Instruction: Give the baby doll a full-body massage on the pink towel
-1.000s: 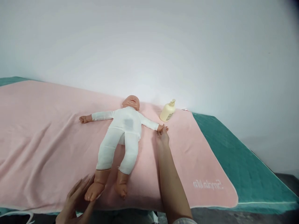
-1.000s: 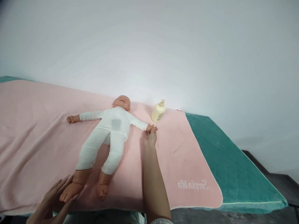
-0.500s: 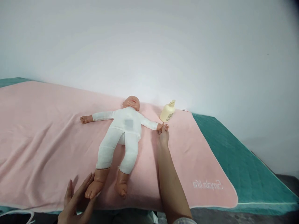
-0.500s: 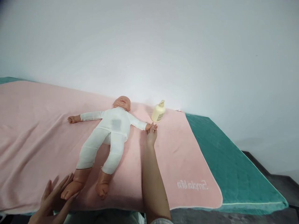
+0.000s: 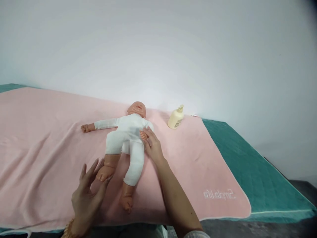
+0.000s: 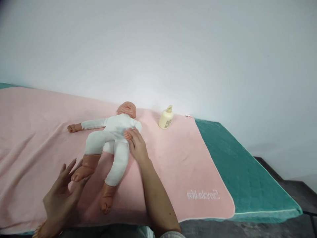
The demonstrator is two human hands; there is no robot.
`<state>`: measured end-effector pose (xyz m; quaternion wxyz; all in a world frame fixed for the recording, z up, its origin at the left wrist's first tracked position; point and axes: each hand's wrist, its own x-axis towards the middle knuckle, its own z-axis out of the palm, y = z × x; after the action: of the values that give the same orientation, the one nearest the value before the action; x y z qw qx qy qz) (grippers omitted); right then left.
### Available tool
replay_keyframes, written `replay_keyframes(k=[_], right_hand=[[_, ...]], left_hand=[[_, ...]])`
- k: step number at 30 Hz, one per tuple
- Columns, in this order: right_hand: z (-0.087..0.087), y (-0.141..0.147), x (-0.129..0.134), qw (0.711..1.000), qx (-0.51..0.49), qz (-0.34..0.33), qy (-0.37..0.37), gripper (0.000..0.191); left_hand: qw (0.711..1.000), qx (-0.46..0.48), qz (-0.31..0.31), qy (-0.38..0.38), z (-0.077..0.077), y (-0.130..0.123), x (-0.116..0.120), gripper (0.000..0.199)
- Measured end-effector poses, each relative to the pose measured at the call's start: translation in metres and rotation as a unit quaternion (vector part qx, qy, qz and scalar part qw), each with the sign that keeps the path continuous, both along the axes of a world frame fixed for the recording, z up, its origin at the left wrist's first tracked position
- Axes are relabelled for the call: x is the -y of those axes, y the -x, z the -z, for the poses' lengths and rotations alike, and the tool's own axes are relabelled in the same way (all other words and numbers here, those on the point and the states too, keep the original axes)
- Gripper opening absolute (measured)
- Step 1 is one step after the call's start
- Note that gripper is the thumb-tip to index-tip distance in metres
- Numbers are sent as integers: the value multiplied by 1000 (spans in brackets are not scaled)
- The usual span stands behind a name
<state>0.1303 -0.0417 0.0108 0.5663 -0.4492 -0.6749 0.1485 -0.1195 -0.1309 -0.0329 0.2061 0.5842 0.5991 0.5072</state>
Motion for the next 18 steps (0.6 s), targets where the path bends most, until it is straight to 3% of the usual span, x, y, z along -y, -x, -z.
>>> replay_keyframes(k=[4,7,13,18], right_hand=[[3,4,-2,996,89,-18,-4,39],[4,4,-3,994,108,-21,5,40],[3,3,-2,994,107,-18,10,39],[-3,-6,2,998,45,30,44,36]], left_hand=[[995,85,8,58,-21,-14,-14,65],[991,120,7,56,-29,-19,-21,70],[996,71,7,53,-26,-15,-18,67],[997,18,-1,74,-19,-5,0,61]])
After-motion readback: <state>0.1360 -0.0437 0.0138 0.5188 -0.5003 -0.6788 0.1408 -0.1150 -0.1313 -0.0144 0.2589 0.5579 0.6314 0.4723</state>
